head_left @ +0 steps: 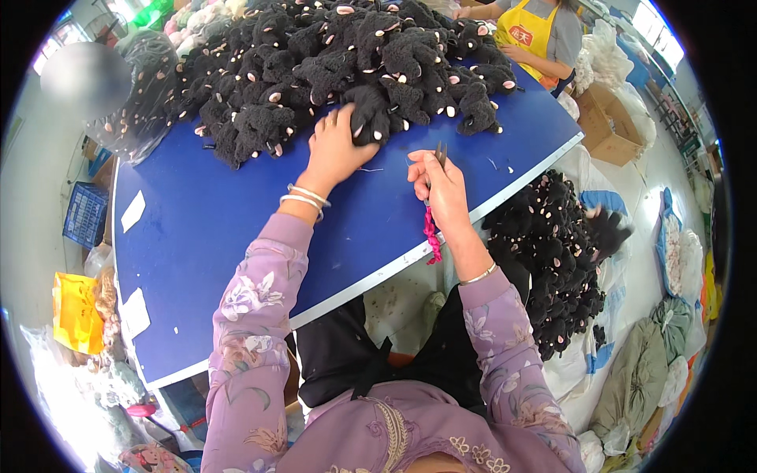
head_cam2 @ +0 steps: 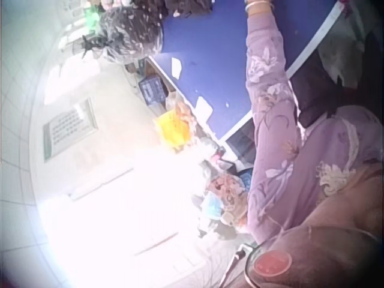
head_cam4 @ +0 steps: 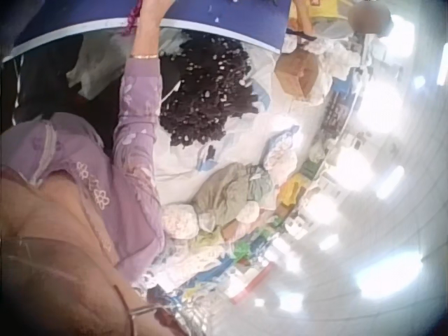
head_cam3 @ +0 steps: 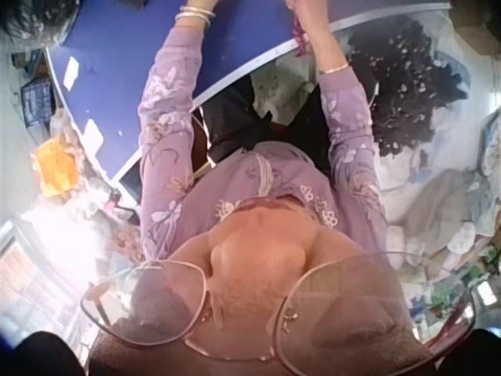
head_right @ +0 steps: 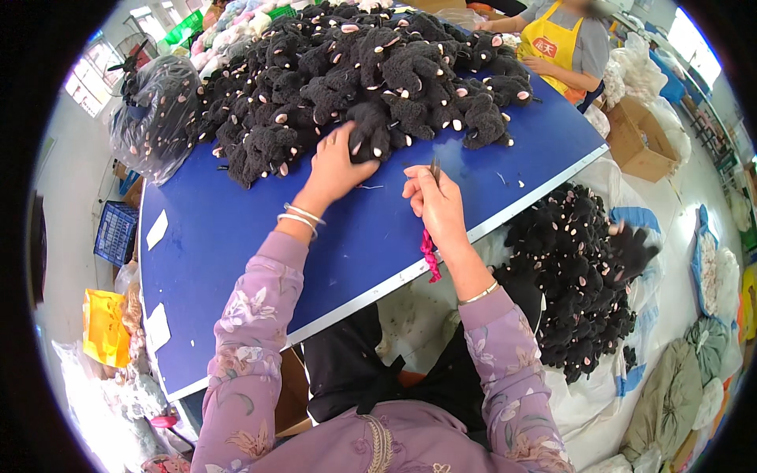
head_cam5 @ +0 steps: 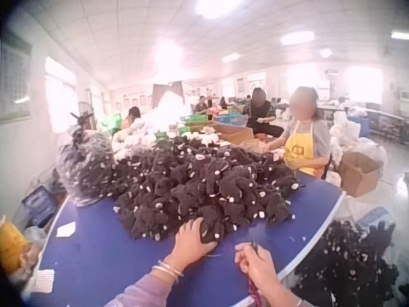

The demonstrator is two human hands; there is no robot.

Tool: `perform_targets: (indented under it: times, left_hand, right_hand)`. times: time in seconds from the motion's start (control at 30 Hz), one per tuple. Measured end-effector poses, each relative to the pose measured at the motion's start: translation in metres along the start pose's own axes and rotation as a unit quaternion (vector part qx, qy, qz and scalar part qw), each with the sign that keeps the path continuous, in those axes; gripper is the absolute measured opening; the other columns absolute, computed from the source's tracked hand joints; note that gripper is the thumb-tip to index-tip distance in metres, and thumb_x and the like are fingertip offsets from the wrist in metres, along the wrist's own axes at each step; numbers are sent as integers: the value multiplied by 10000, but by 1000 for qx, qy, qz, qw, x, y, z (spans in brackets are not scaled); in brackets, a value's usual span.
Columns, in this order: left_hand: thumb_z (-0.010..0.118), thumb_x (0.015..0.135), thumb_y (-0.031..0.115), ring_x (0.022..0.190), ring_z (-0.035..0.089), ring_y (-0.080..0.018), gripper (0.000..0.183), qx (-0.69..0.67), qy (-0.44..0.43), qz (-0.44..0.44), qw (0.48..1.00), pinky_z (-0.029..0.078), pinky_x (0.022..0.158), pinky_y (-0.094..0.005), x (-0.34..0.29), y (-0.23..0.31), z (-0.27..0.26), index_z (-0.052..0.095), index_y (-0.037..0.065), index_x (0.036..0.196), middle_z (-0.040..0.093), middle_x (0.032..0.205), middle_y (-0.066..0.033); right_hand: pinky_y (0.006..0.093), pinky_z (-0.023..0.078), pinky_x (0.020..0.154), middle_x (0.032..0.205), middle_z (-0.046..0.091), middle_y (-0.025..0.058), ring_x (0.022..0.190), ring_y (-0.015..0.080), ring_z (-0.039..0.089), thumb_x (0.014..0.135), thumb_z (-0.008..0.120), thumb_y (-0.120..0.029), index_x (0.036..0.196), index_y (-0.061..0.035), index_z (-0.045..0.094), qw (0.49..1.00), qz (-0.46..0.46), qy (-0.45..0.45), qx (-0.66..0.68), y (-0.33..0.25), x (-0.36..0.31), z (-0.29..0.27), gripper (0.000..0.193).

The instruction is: The person trims loose threads and excess fabric from small black stuffed animals using scissors. They handle each toy one at a time, snip stray fibers, and place the finished items into a large white sack.

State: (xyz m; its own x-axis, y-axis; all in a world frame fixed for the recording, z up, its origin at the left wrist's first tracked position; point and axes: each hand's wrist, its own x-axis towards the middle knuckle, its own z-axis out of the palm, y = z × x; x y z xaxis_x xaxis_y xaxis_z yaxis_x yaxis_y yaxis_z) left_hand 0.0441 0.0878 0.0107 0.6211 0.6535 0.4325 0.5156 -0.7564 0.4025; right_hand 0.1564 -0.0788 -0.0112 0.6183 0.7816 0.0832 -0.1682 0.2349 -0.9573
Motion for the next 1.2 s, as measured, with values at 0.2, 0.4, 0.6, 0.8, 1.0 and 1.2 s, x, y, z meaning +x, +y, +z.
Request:
perform_targets:
  times: [0.2, 0.4, 0.6, 0.8, 1.0, 1.2]
  left_hand:
    - [698, 756, 119, 999, 577, -160, 454, -423, -50, -95, 900, 470, 858, -288, -27, -11, -8, 530, 16, 1165, 603, 1075, -85]
    - [487, 954, 130, 902, 593, -109, 238, -692, -103, -198, 687, 471, 825, -243, -55, 9, -17, 551, -14, 1132, 626, 1006, -46]
    - [467, 989, 251, 876, 592, -103, 299, -701, -139, -202, 670, 468, 808, -239, -58, 12, -11, 592, -6, 1076, 639, 981, -39]
    - [538, 963, 269, 821, 595, -95, 316, -681, -217, -199, 670, 485, 764, -238, -58, 11, -18, 584, 0, 1122, 645, 978, -44]
    - [622, 913, 190, 753, 611, -79, 267, -699, -155, -210, 665, 480, 617, -212, -61, 11, -13, 591, -8, 1090, 659, 938, -33]
    - [564, 938, 170, 779, 633, -112, 228, -729, -123, -223, 635, 508, 665, -236, -60, 1, -6, 600, -17, 1064, 662, 957, -64]
  right_hand:
    - [219, 360, 460, 765, 577, 36, 524, 49, 431, 1001, 448, -274, 1056, 4, 585, 999, -28, 33, 30, -1, 3, -1, 315]
    - [188, 338, 443, 811, 553, 6, 519, 21, 395, 974, 498, -275, 1109, -9, 562, 999, 17, -14, -37, -16, -3, 7, 305]
    - [240, 449, 831, 956, 613, 17, 873, 89, 554, 885, 641, -174, 1138, 19, 565, 987, -17, -111, -113, -15, -7, 11, 327]
    - [245, 463, 782, 933, 629, 18, 848, 73, 552, 893, 617, -102, 1048, 19, 607, 993, 7, -99, -62, -6, -4, 9, 197]
    - [192, 389, 502, 769, 553, -8, 563, 47, 456, 911, 598, -211, 1042, -6, 596, 998, 55, 0, -14, -8, -1, 5, 243]
    - [198, 361, 453, 719, 542, -9, 523, 45, 445, 879, 639, -169, 1061, 22, 592, 994, -7, -35, -106, -6, -8, 14, 268]
